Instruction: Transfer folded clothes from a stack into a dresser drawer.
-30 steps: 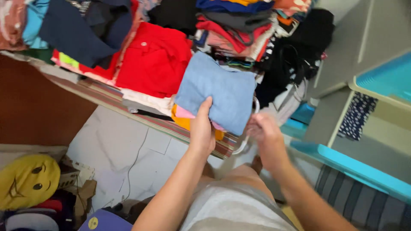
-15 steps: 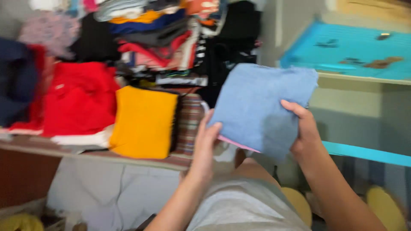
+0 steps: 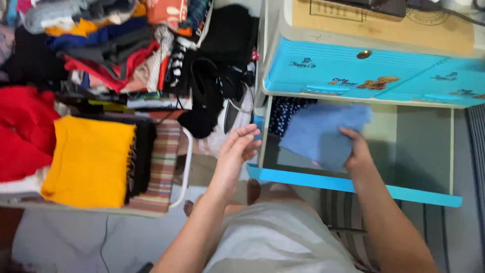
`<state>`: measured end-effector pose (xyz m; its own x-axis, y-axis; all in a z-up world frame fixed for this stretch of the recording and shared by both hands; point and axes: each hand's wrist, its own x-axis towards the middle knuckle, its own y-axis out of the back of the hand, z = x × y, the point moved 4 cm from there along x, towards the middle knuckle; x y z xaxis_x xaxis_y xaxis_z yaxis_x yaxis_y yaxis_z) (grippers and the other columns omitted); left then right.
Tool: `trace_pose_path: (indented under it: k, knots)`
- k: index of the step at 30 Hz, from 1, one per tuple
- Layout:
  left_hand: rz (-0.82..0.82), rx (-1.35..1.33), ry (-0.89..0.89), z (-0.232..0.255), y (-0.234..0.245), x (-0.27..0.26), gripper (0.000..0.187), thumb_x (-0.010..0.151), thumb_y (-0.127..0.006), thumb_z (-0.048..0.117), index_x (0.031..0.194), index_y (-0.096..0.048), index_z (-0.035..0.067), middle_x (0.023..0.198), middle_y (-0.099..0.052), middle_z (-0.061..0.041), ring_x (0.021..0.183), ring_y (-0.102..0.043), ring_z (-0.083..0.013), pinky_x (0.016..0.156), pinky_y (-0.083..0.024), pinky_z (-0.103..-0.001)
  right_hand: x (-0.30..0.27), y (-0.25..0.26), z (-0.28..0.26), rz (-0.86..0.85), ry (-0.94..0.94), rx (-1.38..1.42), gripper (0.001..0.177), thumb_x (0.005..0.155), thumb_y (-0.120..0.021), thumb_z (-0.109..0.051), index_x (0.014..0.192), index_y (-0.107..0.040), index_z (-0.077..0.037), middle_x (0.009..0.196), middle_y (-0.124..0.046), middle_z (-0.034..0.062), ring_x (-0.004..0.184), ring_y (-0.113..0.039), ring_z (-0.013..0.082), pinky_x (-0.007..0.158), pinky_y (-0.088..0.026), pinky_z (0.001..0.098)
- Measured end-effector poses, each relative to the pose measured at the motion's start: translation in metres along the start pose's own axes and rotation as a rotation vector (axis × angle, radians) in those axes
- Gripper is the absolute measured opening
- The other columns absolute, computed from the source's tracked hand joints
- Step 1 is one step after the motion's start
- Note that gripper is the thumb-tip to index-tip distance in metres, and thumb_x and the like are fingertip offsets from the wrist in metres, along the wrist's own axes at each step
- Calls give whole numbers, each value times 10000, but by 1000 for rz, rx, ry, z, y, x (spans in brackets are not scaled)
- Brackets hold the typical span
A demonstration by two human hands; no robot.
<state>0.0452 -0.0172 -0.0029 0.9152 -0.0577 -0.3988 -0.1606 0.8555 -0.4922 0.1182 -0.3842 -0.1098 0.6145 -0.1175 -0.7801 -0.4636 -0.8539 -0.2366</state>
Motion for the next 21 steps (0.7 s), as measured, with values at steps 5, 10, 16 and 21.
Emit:
trace_pose_path:
  k: [5,10,16,21]
  knots:
    - [70,26,-5,-8,7,-8,362,970,-587,261,1299,-644,120,1240,-712,-10,1049,-666,-108,914,-500,-284,74,-40,-11,-189,109,-125,560,806,-687,-264,1339,-601,-115,1278,-678,121,1152,-645,339,1004,-513,547]
    - [179,33,-54,-2,26,-16,349,970,-590,252,1290,-646,125,1217,-709,-12,1031,-660,-113,909,-506,-296,167,-68,-10,-476,102,-20,573,812,-660,-267,1343,-609,-60,1273,-687,148,1134,-662,345,977,-550,526]
    - [268,-1,-39,-21,43,-24,336,971,-594,245,1278,-643,117,1212,-715,-6,1027,-661,-112,907,-491,-284,181,-80,-12,-482,199,-62,547,899,-685,-302,1363,-584,-32,1307,-664,146,1187,-645,316,1056,-540,504]
    - [287,-5,8,-25,49,-26,339,966,-585,268,1267,-646,126,1196,-726,-1,1030,-669,-106,905,-492,-280,171,-93,-19,-68,808,-703,502,944,-719,-330,1358,-617,-66,1354,-657,159,1274,-599,351,1147,-471,518]
